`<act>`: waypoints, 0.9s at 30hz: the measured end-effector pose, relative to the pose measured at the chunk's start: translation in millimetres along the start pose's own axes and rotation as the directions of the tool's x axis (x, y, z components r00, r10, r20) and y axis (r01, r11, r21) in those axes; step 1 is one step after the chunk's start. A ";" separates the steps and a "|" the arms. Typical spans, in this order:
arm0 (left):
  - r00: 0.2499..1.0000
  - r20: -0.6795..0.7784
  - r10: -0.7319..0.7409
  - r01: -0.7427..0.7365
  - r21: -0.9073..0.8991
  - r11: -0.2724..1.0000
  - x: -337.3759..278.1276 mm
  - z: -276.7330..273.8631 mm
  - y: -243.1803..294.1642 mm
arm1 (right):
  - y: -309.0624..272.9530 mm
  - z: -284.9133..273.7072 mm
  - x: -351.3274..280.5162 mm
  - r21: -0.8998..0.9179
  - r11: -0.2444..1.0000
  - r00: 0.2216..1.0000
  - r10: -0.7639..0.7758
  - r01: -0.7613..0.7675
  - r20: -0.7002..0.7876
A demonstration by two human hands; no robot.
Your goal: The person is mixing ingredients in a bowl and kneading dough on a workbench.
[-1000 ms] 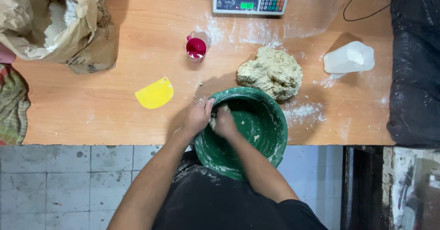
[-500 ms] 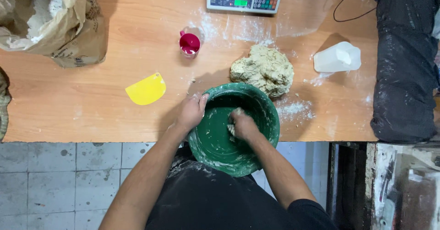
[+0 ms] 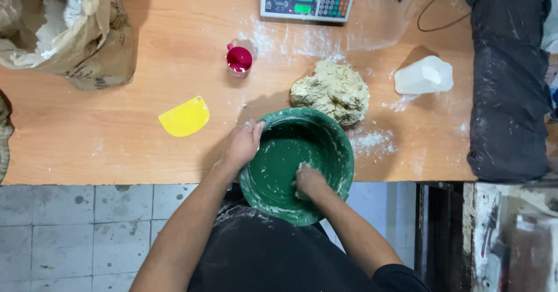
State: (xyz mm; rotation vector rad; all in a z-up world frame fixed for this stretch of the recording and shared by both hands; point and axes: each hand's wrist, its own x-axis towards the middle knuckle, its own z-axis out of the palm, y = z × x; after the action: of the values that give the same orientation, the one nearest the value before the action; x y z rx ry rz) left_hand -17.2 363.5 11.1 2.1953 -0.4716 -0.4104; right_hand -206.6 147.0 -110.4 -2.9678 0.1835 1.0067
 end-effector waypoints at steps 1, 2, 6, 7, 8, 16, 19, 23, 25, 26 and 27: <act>1.000 0.001 -0.013 0.013 -0.011 1.000 -1.9 -3.5 4.5 | -13.5 -17.2 -16.1 0.056 0.997 0.973 -0.069 0.058 0.221; 1.000 0.002 -0.011 0.011 -0.015 1.000 0.9 -3.0 5.6 | -17.7 -26.1 -23.4 0.054 0.997 0.973 -0.065 0.054 0.221; 0.999 -0.018 -0.041 0.041 -0.023 0.999 -4.9 1.4 -6.2 | -25.4 -59.3 -37.2 0.404 0.889 0.946 -0.292 0.215 0.140; 0.999 -0.047 -0.005 0.003 -0.034 0.999 -3.8 3.7 -10.5 | -22.3 -69.2 -33.4 0.502 0.843 0.948 -0.292 0.194 0.125; 0.999 -0.052 -0.006 0.004 -0.031 1.000 -3.9 1.1 -8.6 | -17.0 -76.5 -32.4 0.501 0.842 0.947 -0.297 0.200 0.121; 0.997 0.001 -0.074 0.074 -0.008 0.997 -6.6 -7.5 3.0 | 23.3 -62.8 -20.5 0.595 0.797 0.986 -0.159 0.103 0.043; 0.999 0.007 -0.051 0.051 -0.006 0.999 -4.8 1.6 -3.6 | -1.9 -80.8 -29.1 0.269 0.962 0.985 0.098 -0.058 -0.140; 1.000 -0.019 0.000 -0.001 -0.026 1.000 -5.1 -2.1 0.5 | -17.1 -41.0 -31.5 0.169 0.960 0.963 -0.191 0.223 -0.191; 1.000 -0.021 0.006 -0.007 -0.044 0.999 -6.5 -1.5 0.8 | -42.7 -72.3 -54.0 0.396 0.907 0.952 -0.234 0.141 0.198; 0.999 -0.034 0.003 -0.004 -0.046 0.999 -3.9 -1.9 1.2 | -41.5 -66.0 -46.9 0.387 0.910 0.951 -0.240 0.151 0.195; 0.999 -0.032 -0.007 0.005 -0.047 0.999 -6.0 -2.1 0.1 | -44.3 -56.1 -44.7 0.411 0.893 0.943 -0.276 0.180 0.186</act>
State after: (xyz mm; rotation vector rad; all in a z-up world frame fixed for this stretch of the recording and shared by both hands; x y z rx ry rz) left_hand -21.5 367.7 13.2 2.1556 -0.4342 -0.3854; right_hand -202.9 193.8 -40.2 -2.4184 0.0226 1.1316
